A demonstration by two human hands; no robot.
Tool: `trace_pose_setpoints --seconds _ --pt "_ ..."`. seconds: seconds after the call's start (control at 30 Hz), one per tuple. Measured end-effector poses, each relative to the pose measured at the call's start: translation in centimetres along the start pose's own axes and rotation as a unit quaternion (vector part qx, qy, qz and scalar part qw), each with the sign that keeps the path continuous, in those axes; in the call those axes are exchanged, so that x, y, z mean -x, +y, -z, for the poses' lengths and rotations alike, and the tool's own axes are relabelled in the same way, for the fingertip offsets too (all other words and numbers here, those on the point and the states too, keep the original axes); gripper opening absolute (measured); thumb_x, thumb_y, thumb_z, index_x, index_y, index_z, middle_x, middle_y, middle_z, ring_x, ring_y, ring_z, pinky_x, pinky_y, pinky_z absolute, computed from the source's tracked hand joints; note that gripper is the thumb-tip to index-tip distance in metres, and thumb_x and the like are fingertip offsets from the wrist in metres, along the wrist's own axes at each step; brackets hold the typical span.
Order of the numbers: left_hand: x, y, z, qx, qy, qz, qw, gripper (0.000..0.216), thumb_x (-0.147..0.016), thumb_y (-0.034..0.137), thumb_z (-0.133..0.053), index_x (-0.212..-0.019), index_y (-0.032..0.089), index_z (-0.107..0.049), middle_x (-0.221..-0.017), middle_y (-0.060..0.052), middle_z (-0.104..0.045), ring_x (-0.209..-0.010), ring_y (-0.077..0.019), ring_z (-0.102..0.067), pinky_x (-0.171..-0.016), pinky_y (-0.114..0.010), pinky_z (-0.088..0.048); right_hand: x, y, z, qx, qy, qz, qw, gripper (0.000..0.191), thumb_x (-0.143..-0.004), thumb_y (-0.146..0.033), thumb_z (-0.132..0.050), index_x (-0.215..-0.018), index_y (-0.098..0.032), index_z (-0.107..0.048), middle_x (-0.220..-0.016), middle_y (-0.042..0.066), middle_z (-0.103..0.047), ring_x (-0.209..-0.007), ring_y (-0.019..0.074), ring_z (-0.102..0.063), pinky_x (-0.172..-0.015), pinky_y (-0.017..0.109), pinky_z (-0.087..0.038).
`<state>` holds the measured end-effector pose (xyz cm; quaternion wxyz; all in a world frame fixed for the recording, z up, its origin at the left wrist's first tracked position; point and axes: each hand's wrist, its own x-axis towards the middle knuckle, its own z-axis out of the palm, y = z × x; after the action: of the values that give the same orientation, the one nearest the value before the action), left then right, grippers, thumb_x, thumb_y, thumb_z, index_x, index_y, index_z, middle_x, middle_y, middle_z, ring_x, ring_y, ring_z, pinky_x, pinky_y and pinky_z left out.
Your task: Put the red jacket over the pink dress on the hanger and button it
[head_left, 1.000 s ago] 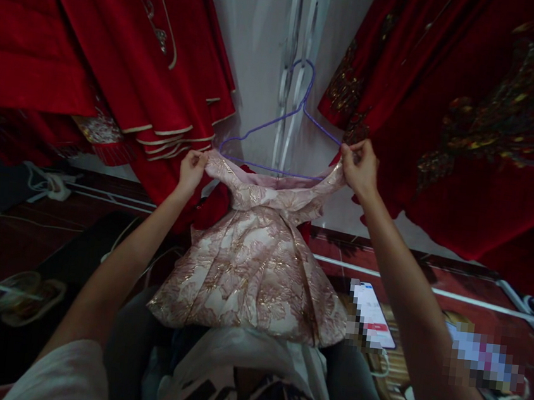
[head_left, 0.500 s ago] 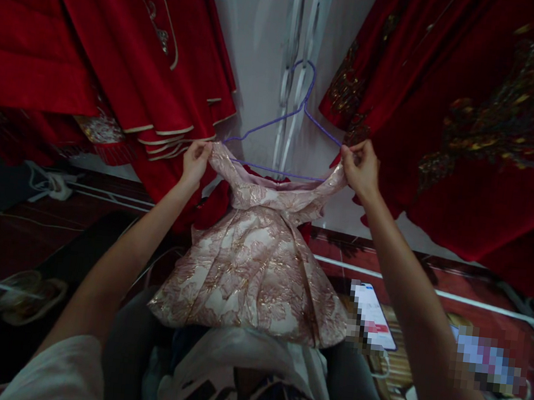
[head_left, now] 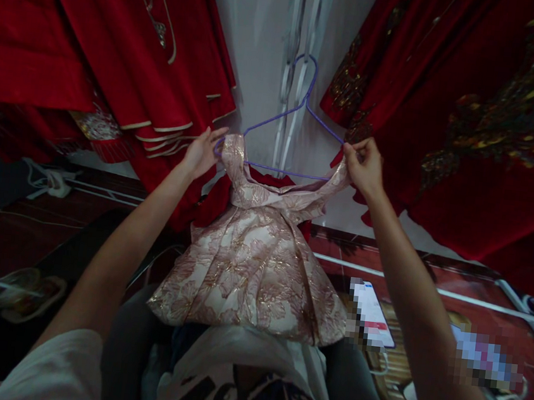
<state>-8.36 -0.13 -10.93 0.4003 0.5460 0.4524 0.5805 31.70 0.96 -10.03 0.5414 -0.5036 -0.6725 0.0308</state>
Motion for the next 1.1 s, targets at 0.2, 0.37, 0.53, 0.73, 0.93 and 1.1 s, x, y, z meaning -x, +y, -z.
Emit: trace_pose_setpoints --seconds 0.2,0.37,0.53,0.73,0.93,1.1 --pt "1.1 -3.5 0.3 -0.147 -0.045 0.128 0.98 0.037 -0.063 0.039 -0.075 -0.093 0.018 -0.066 -0.087 -0.007 -0.07 -0.071 -0.0175 -0.064 -0.068 -0.033 -0.051 0.1 0.0 -0.2 -0.017 -0.012 -0.012 1.0 0.04 -0.084 -0.062 -0.047 -0.087 -0.023 -0.051 -0.075 0.004 -0.056 -0.073 0.0202 -0.055 -0.07 0.036 -0.044" --pt "0.8 -4.5 0.4 -0.203 -0.162 0.058 0.964 0.036 -0.045 0.022 -0.082 -0.078 0.016 -0.069 -0.082 -0.007 -0.072 -0.076 -0.0225 -0.067 -0.076 -0.035 -0.054 -0.2 0.2 -0.1 -0.036 -0.018 -0.001 0.999 0.038 -0.085 -0.06 -0.048 -0.088 -0.022 -0.051 -0.08 0.005 -0.056 -0.079 0.0203 -0.056 -0.075 0.037 -0.043" --pt "-0.7 -3.7 1.1 -0.196 -0.113 0.012 0.974 0.027 -0.052 0.024 -0.08 -0.075 0.017 -0.069 -0.077 -0.005 -0.07 -0.082 -0.0247 -0.067 -0.086 -0.039 -0.052 -0.2 0.5 -0.3 -0.026 -0.012 -0.01 1.0 0.038 -0.085 -0.06 -0.048 -0.087 -0.023 -0.051 -0.079 0.004 -0.057 -0.077 0.0193 -0.056 -0.075 0.036 -0.044" --pt "-4.1 0.9 1.3 -0.152 0.027 0.02 0.988 0.018 -0.07 0.031 -0.068 -0.065 0.016 -0.061 -0.063 -0.005 -0.062 -0.071 -0.0218 -0.062 -0.072 -0.037 -0.052 0.0 0.1 -0.3 -0.038 -0.023 -0.008 0.999 0.042 -0.086 -0.063 -0.043 -0.09 -0.022 -0.053 -0.076 0.004 -0.056 -0.076 0.0205 -0.056 -0.075 0.038 -0.045" --pt "-6.3 4.9 1.1 -0.261 0.071 -0.142 0.952 0.013 -0.066 0.018 -0.069 -0.067 0.015 -0.056 -0.065 -0.002 -0.051 -0.089 -0.0233 -0.058 -0.087 -0.035 -0.045 0.3 -0.9 0.4 0.001 0.0 -0.001 1.0 0.043 -0.085 -0.062 -0.046 -0.096 -0.023 -0.057 -0.078 0.005 -0.057 -0.078 0.0219 -0.057 -0.077 0.039 -0.045" --pt "-5.9 6.2 -2.6 -0.275 0.08 -0.196 0.938 0.011 -0.075 0.021 -0.062 -0.074 0.013 -0.055 -0.074 -0.003 -0.049 -0.102 -0.0248 -0.055 -0.094 -0.037 -0.04 1.2 -1.8 0.2 0.023 0.015 0.01 1.0 0.041 -0.087 -0.06 -0.046 -0.096 -0.022 -0.058 -0.08 0.006 -0.058 -0.078 0.0218 -0.058 -0.076 0.038 -0.045"
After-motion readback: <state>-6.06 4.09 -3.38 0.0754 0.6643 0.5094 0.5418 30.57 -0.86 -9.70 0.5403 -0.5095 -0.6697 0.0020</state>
